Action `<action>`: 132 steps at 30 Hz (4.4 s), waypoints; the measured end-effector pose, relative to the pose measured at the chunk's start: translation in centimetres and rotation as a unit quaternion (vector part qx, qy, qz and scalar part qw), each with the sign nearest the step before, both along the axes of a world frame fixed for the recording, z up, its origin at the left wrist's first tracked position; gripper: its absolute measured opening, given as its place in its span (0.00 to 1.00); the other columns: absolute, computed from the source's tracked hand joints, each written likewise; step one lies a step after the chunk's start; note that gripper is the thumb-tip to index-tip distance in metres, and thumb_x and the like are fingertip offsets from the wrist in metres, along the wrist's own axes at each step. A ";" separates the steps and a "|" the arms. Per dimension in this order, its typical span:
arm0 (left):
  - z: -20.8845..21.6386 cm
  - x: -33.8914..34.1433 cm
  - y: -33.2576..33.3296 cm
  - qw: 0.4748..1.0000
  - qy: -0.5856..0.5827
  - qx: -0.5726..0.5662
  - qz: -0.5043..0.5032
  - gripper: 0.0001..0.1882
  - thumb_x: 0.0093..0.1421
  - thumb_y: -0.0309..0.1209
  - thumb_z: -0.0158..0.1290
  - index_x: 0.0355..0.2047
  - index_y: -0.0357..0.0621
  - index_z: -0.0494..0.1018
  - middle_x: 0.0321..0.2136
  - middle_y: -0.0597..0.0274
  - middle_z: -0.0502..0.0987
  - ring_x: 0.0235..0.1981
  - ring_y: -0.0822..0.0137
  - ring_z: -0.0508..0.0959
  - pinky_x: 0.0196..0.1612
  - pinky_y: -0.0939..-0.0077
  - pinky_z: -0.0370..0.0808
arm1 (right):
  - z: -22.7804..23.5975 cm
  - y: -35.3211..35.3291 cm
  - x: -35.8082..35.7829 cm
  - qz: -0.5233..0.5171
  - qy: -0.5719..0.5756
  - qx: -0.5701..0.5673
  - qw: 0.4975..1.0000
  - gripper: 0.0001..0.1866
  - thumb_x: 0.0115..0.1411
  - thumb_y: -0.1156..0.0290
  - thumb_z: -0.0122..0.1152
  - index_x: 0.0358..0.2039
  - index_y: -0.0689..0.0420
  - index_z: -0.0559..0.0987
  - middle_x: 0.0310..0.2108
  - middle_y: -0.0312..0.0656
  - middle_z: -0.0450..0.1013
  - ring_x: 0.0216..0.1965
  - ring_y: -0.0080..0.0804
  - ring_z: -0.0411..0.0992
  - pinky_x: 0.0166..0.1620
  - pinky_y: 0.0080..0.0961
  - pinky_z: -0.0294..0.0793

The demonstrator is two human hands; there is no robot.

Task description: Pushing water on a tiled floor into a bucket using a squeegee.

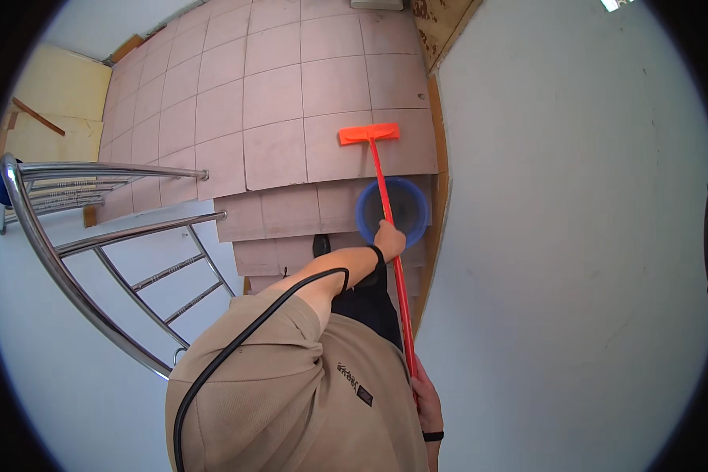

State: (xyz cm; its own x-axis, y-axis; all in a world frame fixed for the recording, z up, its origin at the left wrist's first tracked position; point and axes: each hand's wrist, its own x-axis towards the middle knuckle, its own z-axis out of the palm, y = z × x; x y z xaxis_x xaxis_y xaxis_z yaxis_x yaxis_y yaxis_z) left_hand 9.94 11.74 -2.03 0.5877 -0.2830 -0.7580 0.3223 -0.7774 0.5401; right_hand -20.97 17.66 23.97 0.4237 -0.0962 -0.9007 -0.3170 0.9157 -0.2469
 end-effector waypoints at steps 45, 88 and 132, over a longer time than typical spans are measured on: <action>-6.5 3.9 1.2 0.999 0.035 -0.008 0.020 0.22 0.57 0.27 0.48 0.50 0.24 0.63 0.38 0.28 0.76 0.45 0.36 0.78 0.48 0.52 0.75 | 0.7 -4.3 4.4 0.067 0.010 0.036 0.997 0.35 0.68 0.74 0.45 0.73 0.43 0.50 0.20 0.28 0.62 0.13 0.13 0.54 0.15 0.10 0.54; -3.4 17.5 10.4 0.998 -0.025 0.019 0.062 0.23 0.58 0.31 0.53 0.50 0.28 0.63 0.44 0.34 0.76 0.48 0.42 0.78 0.51 0.56 0.75 | 1.1 5.6 18.7 0.129 -0.001 -0.026 0.991 0.33 0.69 0.71 0.45 0.73 0.44 0.51 0.19 0.28 0.60 0.13 0.13 0.53 0.14 0.11 0.52; -17.5 31.1 30.6 0.924 0.111 -0.090 0.355 0.23 0.57 0.28 0.53 0.49 0.26 0.64 0.42 0.36 0.78 0.43 0.45 0.81 0.41 0.58 0.80 | -0.9 4.7 33.3 0.408 -0.034 -0.027 0.912 0.30 0.71 0.69 0.46 0.71 0.38 0.56 0.19 0.28 0.62 0.12 0.13 0.53 0.13 0.12 0.51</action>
State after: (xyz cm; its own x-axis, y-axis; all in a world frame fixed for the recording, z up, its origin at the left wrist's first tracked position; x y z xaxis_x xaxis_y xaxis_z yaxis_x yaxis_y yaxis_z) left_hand 41.03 42.35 -19.51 0.5085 -0.0190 -0.8609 0.8356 -0.2307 0.4986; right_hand 12.37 22.37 23.05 0.4288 0.2316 -0.8732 -0.8695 0.3680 -0.3294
